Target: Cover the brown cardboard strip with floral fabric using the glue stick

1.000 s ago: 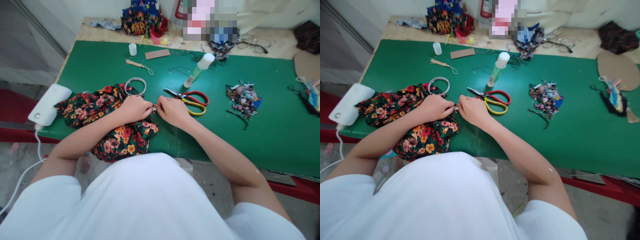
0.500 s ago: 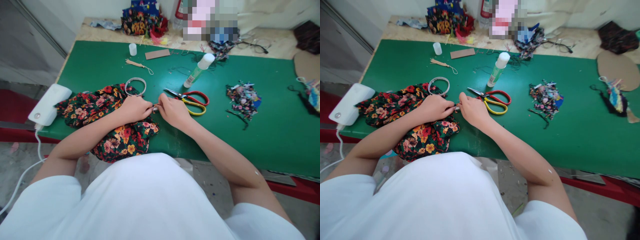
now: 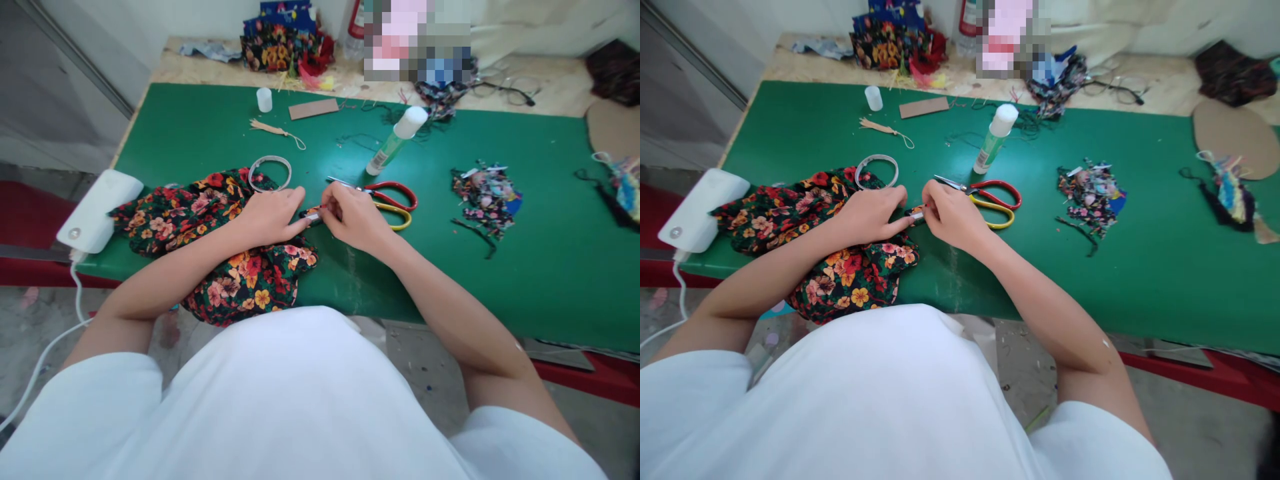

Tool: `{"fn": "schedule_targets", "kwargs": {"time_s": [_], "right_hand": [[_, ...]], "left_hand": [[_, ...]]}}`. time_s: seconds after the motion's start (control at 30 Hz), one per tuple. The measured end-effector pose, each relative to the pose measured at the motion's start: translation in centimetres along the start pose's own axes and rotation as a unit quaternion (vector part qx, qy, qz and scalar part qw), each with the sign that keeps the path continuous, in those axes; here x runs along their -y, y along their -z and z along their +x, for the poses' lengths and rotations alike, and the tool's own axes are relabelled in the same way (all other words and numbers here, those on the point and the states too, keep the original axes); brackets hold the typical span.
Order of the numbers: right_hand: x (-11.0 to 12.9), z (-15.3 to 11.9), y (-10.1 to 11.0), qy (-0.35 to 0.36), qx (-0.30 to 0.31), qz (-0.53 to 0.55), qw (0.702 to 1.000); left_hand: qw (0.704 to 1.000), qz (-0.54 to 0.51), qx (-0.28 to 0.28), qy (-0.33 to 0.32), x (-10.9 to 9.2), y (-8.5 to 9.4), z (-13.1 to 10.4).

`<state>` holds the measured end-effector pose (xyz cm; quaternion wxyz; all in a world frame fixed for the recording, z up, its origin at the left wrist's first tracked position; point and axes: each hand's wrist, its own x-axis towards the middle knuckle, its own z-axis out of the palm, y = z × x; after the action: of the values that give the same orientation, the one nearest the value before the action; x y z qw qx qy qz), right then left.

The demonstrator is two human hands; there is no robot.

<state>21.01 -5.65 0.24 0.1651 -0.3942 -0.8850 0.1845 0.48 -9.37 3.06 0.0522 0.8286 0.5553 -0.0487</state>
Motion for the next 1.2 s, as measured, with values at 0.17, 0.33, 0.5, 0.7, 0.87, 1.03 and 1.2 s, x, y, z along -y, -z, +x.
{"fn": "schedule_targets", "kwargs": {"time_s": [0.17,0.33,0.5,0.7,0.87,1.03,1.2], "right_hand": [[-1.3,-0.5,0.7,0.094,-0.013,-0.093,0.991],[-2.1,-0.7,0.5,0.096,0.004,-0.101,0.990],[-2.0,-0.4,0.4,0.079,0.002,-0.088,0.993],[-1.3,-0.1,0.7,0.026,0.036,-0.065,0.997],[-1.2,-0.2,0.8,0.024,0.000,-0.014,1.000],[-1.1,-0.3,0.7,0.044,0.006,0.022,0.999],[-0.7,-0.5,0.8,0.052,0.040,-0.038,0.997]], "left_hand": [[1.000,-0.002,-0.017,-0.020,0.0,-0.4,0.0],[0.999,-0.032,-0.015,-0.029,0.4,-0.8,0.3],[0.995,-0.088,-0.022,-0.041,0.7,-0.9,0.5],[0.990,-0.129,-0.025,-0.058,0.8,-1.2,0.7],[0.977,-0.187,-0.048,-0.089,1.4,-1.4,1.1],[0.946,-0.297,-0.051,-0.118,1.9,-1.5,1.5],[0.945,-0.294,-0.074,-0.120,1.8,-1.6,1.6]]}}
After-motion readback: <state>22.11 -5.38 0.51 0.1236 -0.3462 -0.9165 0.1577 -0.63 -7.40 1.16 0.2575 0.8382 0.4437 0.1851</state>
